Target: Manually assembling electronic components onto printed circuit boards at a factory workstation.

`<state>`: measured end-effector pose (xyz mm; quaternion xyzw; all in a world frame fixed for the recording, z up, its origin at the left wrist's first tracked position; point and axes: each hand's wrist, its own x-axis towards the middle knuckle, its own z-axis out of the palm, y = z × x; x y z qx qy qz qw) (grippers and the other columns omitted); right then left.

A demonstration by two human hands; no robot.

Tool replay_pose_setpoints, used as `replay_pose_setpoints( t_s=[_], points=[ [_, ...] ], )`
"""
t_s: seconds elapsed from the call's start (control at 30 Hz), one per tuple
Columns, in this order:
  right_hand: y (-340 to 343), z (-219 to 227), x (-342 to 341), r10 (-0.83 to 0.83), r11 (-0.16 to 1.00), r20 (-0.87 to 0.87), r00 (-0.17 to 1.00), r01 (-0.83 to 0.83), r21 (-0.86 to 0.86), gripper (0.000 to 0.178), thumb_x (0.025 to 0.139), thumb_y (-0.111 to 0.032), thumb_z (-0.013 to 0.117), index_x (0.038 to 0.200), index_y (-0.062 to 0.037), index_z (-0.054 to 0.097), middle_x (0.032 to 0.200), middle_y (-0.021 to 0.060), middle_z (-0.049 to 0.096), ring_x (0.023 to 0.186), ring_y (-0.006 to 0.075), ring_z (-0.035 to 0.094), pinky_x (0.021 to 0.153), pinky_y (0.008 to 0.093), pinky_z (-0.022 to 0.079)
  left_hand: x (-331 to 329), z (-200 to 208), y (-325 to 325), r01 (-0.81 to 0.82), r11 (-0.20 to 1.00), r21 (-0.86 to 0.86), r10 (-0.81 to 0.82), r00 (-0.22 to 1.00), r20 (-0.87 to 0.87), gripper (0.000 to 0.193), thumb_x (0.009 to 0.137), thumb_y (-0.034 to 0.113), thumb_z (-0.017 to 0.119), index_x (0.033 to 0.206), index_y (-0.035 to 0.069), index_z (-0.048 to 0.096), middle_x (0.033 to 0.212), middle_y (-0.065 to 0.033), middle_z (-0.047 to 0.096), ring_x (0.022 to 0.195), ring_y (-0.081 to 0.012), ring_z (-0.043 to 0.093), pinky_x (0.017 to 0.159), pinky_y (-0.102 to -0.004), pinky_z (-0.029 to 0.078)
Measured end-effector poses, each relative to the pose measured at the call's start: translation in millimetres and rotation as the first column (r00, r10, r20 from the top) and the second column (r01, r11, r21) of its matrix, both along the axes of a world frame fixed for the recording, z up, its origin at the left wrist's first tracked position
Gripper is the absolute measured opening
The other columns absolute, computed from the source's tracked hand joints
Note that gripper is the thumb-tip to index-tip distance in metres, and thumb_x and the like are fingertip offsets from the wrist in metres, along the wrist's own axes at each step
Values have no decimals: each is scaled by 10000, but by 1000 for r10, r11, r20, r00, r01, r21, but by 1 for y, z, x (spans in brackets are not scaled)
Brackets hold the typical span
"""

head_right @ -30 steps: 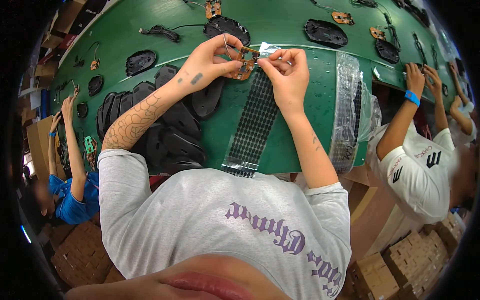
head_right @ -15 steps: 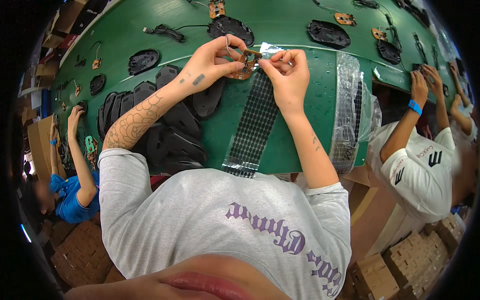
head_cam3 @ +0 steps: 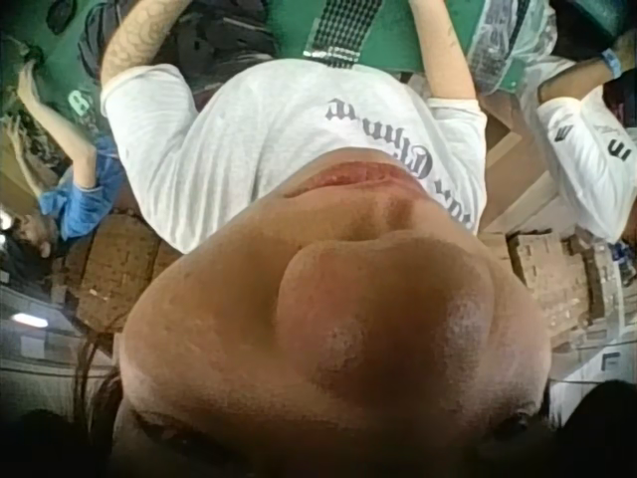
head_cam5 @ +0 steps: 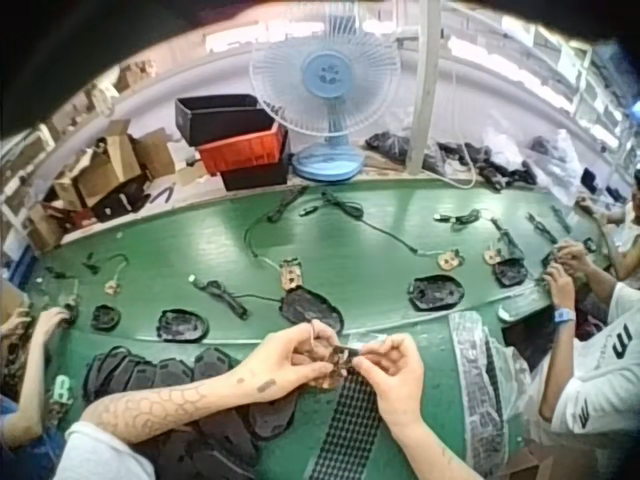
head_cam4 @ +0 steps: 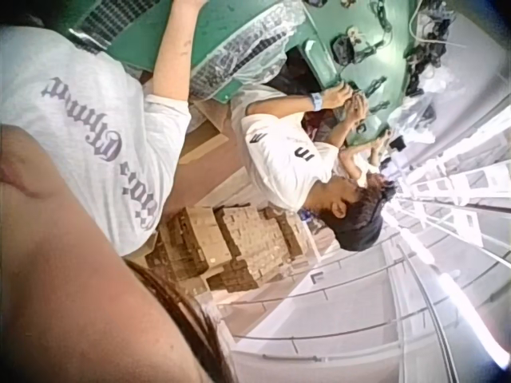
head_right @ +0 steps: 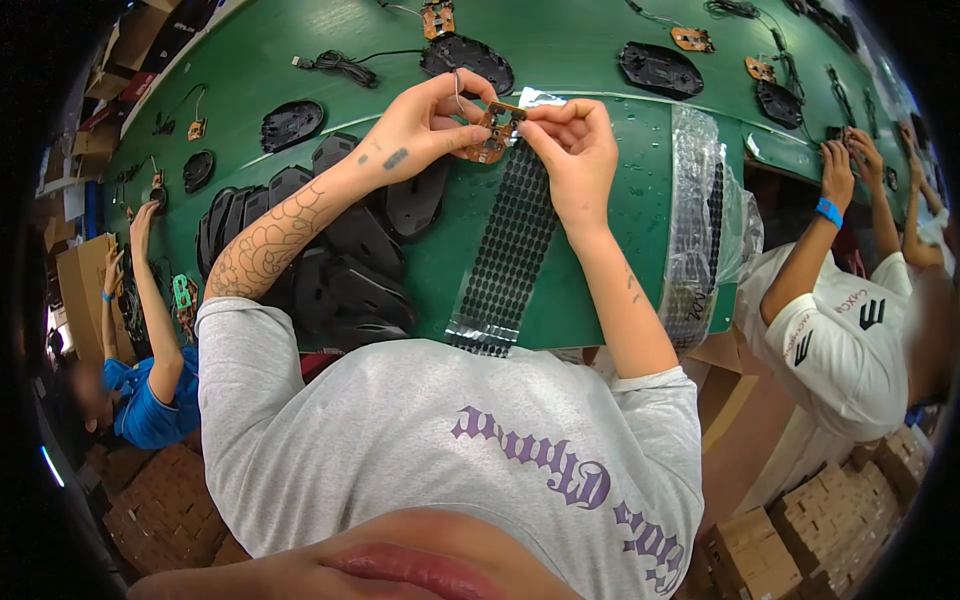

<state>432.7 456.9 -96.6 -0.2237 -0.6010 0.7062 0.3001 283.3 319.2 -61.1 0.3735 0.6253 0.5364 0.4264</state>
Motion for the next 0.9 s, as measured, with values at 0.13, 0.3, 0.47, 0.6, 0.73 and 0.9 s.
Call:
replay_pose_setpoints(
  t_s=[0.13, 0.3, 0.47, 0.6, 0.73, 0.9],
  points=[
    [1, 4, 1, 13, 1000, 31, 999, -12, -19, 305, 834, 37, 692, 886, -87, 419, 949, 88, 655, 782, 117, 603, 772, 235, 509, 0, 1, 3, 2, 1000, 5, -2, 1000, 20, 345, 868, -15, 655, 1190, 21, 534, 957, -108, 661, 792, -141, 656, 703, -220, 554],
    [15, -2, 0, -49, 997, -104, 993, 43, -61, 278, 860, -2, 685, 887, -88, 423, 965, 101, 672, 814, 123, 602, 786, 243, 498, -1, 3, 14, 5, 997, 77, 0, 998, -59, 340, 871, 24, 675, 1191, 31, 561, 965, -87, 662, 820, -142, 653, 722, -246, 549],
    [31, -11, -2, -254, 967, -188, 949, 251, -40, 274, 873, -27, 686, 883, -89, 419, 963, 98, 672, 836, 129, 603, 784, 251, 494, -3, 2, 34, 37, 999, 29, -15, 838, -545, 259, 863, 93, 692, 1114, 56, 642, 943, -52, 657, 794, -154, 640, 712, -278, 527],
    [40, -15, 1, -327, 945, -145, 934, 322, -60, 275, 880, -42, 687, 879, -89, 417, 964, 99, 670, 836, 131, 602, 771, 256, 497, -2, -13, 50, 111, 994, -15, -68, 488, -870, 192, 852, 148, 697, 1030, 76, 697, 920, -30, 648, 759, -180, 622, 693, -308, 505],
    [38, -14, -1, -307, 951, -147, 940, 296, -94, 278, 895, -41, 681, 878, -103, 410, 986, 98, 671, 876, 124, 603, 780, 253, 489, 1, -27, 62, 106, 994, 29, -25, 477, -878, 136, 823, 183, 678, 880, 65, 716, 846, -43, 638, 702, -251, 626, 639, -340, 503],
    [39, -12, 1, -307, 952, -114, 945, 304, -43, 275, 900, -58, 683, 884, -101, 412, 999, 99, 672, 867, 126, 608, 755, 257, 500, 7, -25, 67, 49, 999, -6, -29, 490, -871, 133, 817, 183, 686, 860, 60, 710, 835, -41, 645, 713, -245, 632, 641, -342, 502]
  ],
)
